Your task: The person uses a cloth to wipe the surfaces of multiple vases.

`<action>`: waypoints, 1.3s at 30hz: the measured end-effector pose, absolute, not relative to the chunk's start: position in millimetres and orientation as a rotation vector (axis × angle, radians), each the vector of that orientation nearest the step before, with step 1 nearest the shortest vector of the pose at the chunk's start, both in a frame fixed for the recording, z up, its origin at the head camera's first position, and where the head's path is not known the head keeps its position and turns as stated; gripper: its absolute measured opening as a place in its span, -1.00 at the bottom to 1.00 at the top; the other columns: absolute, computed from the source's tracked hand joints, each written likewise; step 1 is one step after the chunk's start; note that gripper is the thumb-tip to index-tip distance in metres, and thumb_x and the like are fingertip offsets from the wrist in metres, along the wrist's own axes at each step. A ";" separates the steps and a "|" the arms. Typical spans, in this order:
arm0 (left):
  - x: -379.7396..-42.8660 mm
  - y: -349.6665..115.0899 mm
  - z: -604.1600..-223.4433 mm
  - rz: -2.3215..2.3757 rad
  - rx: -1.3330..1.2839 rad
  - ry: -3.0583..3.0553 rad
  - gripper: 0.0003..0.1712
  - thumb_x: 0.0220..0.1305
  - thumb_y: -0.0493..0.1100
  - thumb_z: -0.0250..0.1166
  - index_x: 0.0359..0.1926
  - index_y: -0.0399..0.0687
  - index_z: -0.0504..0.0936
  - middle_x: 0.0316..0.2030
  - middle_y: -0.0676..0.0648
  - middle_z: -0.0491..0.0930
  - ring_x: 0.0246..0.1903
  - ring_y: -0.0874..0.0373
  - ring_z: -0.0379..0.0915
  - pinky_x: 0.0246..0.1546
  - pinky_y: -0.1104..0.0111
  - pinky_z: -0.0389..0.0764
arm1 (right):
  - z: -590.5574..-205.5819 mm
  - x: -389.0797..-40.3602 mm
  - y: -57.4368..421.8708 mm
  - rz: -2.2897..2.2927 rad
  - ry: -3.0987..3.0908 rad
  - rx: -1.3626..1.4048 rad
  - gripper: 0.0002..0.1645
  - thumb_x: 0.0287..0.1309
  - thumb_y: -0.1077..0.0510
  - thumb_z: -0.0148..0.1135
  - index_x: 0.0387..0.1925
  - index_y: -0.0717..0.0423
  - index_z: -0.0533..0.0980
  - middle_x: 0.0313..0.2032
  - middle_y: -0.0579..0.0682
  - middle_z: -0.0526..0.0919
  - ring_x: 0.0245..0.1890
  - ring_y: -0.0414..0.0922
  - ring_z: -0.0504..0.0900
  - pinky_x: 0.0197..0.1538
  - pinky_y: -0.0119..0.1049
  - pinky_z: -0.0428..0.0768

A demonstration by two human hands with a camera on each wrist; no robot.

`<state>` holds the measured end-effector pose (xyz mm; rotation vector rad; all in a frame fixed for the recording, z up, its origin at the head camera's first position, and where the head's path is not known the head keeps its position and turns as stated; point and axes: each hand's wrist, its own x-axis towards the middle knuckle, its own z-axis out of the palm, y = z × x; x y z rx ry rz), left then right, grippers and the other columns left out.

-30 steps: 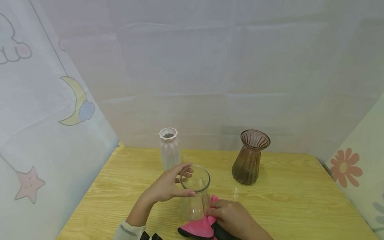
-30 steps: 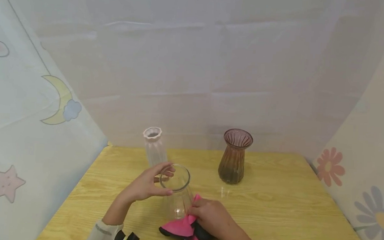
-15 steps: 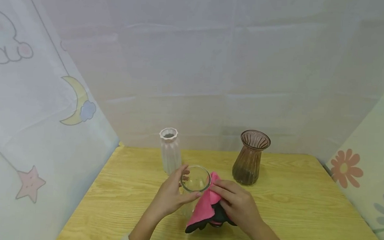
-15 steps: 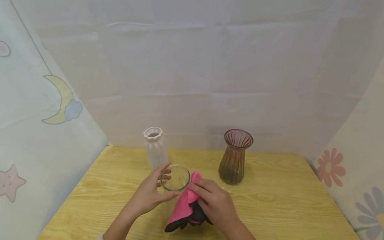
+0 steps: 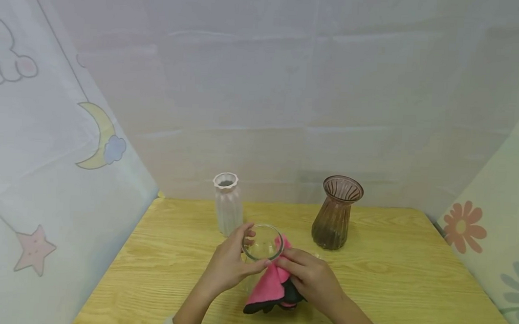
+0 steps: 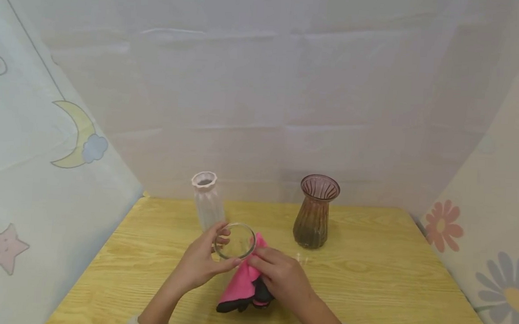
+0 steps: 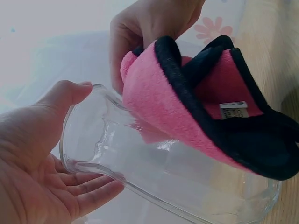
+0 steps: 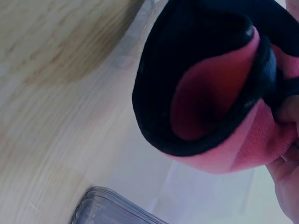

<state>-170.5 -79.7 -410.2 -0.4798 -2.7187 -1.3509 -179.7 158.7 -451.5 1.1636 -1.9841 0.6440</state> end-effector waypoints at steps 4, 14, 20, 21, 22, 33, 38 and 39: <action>-174.9 -83.5 -411.0 -1.346 -0.546 -2.711 0.07 0.09 0.30 0.49 0.48 -0.02 0.25 0.21 0.00 0.52 0.14 0.05 0.55 0.04 0.04 0.58 | -452.6 -181.3 160.6 0.615 -1.990 1.235 -0.67 0.53 0.17 0.01 -0.14 -0.03 0.73 -0.08 -0.06 0.74 -0.09 -0.07 0.74 -0.05 -0.27 0.69; -189.1 -95.8 -414.9 -1.486 -0.699 -2.712 0.00 0.15 0.17 0.50 0.50 0.01 0.23 0.23 0.00 0.51 0.18 0.05 0.51 0.07 0.05 0.58 | -465.4 -178.7 161.6 0.490 -2.107 1.338 -0.62 -0.20 0.39 0.51 -0.31 -0.08 0.73 -0.24 -0.16 0.71 -0.23 -0.22 0.70 -0.21 -0.42 0.66; -196.7 -101.4 -416.5 -1.536 -0.801 -2.700 -0.01 0.20 0.11 0.48 0.53 0.05 0.19 0.28 -0.03 0.49 0.23 0.00 0.48 0.15 -0.07 0.53 | -464.9 -176.1 161.1 0.439 -2.252 1.379 -0.69 -0.07 0.38 0.48 -0.34 -0.10 0.73 -0.30 -0.21 0.69 -0.26 -0.28 0.67 -0.24 -0.45 0.63; -197.7 -102.2 -416.9 -1.552 -0.819 -2.693 -0.02 0.21 0.09 0.48 0.54 0.06 0.19 0.29 -0.03 0.49 0.24 0.01 0.47 0.17 -0.09 0.51 | -464.6 -175.6 161.5 0.431 -2.280 1.382 -0.70 -0.04 0.37 0.47 -0.34 -0.10 0.74 -0.30 -0.21 0.70 -0.25 -0.28 0.67 -0.23 -0.45 0.64; -198.2 -102.9 -417.3 -1.567 -0.833 -2.687 -0.02 0.23 0.08 0.47 0.54 0.07 0.18 0.31 -0.03 0.47 0.26 0.01 0.46 0.20 -0.10 0.49 | -464.1 -175.0 162.2 0.425 -2.307 1.381 -0.71 -0.03 0.36 0.47 -0.33 -0.10 0.75 -0.28 -0.21 0.71 -0.23 -0.28 0.68 -0.22 -0.43 0.65; -171.4 -88.9 -416.1 -1.542 -0.555 -2.657 0.16 0.18 0.21 0.47 0.59 -0.07 0.02 0.44 -0.14 0.29 0.36 -0.09 0.33 0.28 -0.05 0.43 | -450.4 -170.4 168.7 0.640 -2.072 1.185 -0.72 0.40 0.16 0.24 0.05 -0.08 0.71 -0.04 -0.06 0.76 -0.08 -0.10 0.72 -0.14 -0.30 0.70; -168.4 -81.1 -410.3 -1.392 -0.480 -2.697 0.14 0.16 0.34 0.42 0.54 -0.12 0.14 0.33 -0.07 0.43 0.24 -0.02 0.46 0.17 0.00 0.53 | -444.2 -174.3 159.4 0.673 -1.929 1.119 -0.61 0.57 0.08 -0.05 0.00 0.00 0.72 -0.08 -0.02 0.74 -0.12 -0.06 0.75 -0.08 -0.33 0.69; -168.6 -80.7 -409.6 -1.374 -0.474 -2.699 0.13 0.16 0.35 0.41 0.53 -0.13 0.16 0.31 -0.07 0.45 0.22 -0.01 0.47 0.15 0.00 0.55 | -444.0 -174.9 157.6 0.672 -1.910 1.117 -0.62 0.57 0.09 -0.03 -0.02 0.02 0.72 -0.10 -0.01 0.74 -0.12 -0.05 0.75 -0.07 -0.32 0.69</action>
